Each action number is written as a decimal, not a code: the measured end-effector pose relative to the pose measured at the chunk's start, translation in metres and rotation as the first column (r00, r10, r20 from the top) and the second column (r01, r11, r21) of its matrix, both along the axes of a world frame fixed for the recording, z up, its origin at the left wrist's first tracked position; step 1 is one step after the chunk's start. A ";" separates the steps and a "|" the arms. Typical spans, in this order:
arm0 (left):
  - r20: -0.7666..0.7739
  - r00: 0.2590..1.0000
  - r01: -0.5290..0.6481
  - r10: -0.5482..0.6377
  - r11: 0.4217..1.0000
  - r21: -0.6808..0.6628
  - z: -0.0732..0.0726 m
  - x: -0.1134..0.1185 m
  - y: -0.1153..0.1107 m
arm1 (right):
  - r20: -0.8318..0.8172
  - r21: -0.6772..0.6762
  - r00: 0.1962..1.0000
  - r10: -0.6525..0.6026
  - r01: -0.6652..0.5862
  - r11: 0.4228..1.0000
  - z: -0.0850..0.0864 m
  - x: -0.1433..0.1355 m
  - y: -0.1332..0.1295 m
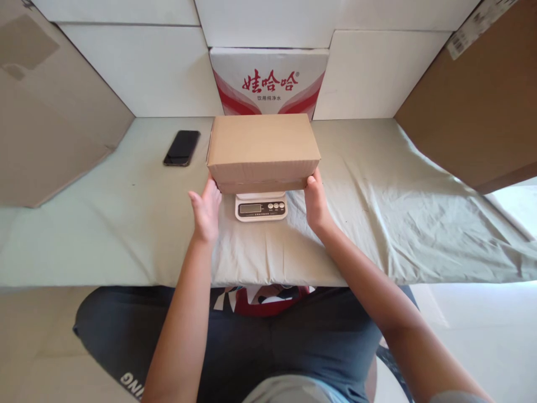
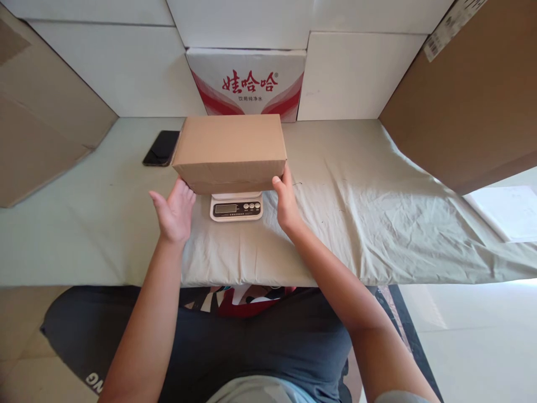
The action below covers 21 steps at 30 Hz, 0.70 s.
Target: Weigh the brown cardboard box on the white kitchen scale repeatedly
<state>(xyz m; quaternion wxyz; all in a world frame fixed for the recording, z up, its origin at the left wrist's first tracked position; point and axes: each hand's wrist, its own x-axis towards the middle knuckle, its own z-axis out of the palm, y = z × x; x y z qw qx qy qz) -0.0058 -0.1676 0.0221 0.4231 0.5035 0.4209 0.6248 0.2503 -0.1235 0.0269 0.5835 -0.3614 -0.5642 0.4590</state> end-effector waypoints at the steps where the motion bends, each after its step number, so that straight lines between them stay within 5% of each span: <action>1: -0.003 1.000 0.004 -0.004 1.000 0.004 0.000 0.000 0.000 | 0.009 -0.004 1.000 -0.002 0.002 1.000 0.000 0.000 0.000; 5: -0.015 1.000 0.003 -0.003 1.000 0.006 0.000 -0.001 0.000 | 0.018 -0.021 1.000 -0.016 0.016 1.000 -0.001 0.001 0.001; 11: -0.010 0.997 -0.082 0.083 0.996 0.017 -0.004 -0.010 0.000 | -0.039 -0.118 0.974 -0.223 0.218 0.969 0.002 0.015 0.004; 21: 0.002 0.989 -0.148 0.148 0.989 -0.011 -0.008 -0.017 -0.002 | -0.100 -0.199 0.965 -0.241 0.217 0.956 0.002 0.012 0.004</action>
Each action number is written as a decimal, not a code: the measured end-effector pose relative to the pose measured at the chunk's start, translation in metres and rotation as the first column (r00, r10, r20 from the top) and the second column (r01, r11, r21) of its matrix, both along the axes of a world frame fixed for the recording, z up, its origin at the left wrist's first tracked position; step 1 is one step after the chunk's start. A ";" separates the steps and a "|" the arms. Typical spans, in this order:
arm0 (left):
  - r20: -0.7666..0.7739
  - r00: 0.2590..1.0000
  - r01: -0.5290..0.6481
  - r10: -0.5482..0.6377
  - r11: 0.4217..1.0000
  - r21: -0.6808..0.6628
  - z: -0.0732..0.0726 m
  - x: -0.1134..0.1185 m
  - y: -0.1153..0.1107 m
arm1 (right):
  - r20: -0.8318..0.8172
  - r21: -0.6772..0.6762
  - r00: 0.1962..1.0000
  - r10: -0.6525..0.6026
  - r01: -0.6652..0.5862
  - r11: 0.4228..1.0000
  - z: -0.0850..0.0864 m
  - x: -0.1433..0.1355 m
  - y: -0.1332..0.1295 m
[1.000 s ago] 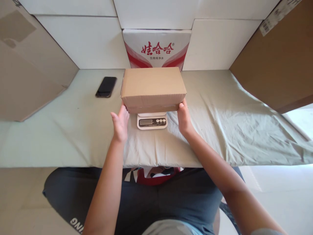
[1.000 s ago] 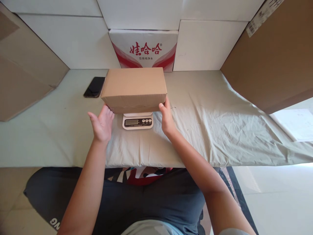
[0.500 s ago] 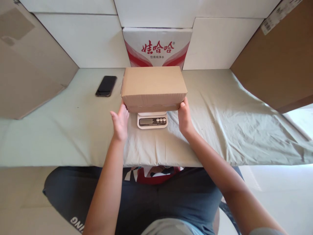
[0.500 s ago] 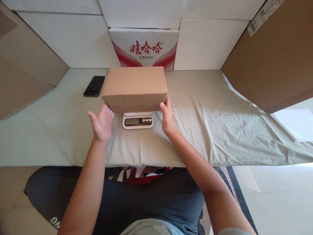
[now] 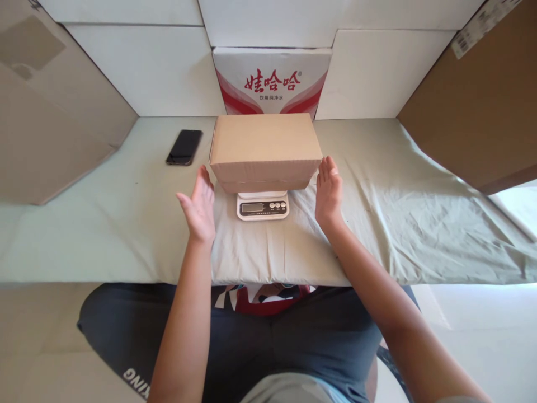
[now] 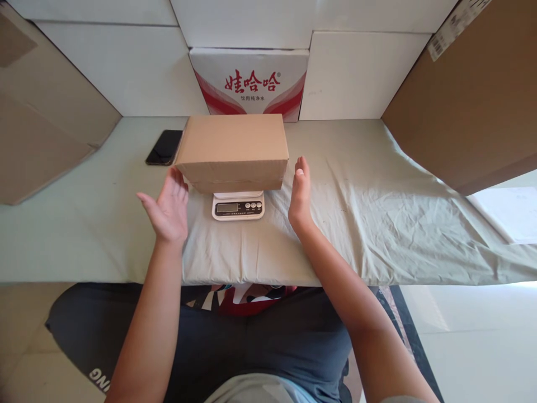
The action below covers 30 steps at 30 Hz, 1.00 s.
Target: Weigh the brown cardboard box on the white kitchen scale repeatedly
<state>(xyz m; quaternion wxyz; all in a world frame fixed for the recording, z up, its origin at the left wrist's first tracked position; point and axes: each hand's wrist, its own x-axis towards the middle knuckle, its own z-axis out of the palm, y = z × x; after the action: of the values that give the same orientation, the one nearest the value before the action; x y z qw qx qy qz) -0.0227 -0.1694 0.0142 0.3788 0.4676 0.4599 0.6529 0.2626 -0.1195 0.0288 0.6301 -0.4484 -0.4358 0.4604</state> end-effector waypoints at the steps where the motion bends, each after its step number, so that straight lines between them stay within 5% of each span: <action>1: 0.003 1.000 -0.005 0.005 1.000 -0.002 0.001 0.000 0.000 | 0.001 0.000 1.000 0.002 -0.002 1.000 0.000 0.000 0.000; 18: -0.116 0.993 0.005 -0.009 0.999 -0.035 0.000 0.000 -0.002 | 0.000 -0.017 1.000 0.013 -0.013 1.000 0.000 -0.001 -0.002; 30: -0.067 0.997 0.028 -0.029 1.000 -0.013 0.000 0.001 -0.004 | 0.069 -0.011 0.997 0.021 -0.020 1.000 -0.006 0.002 0.004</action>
<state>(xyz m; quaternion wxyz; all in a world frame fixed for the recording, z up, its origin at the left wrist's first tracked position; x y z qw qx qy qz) -0.0216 -0.1731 0.0146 0.3751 0.4935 0.4698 0.6285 0.2649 -0.1154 0.0232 0.6075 -0.4627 -0.4598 0.4532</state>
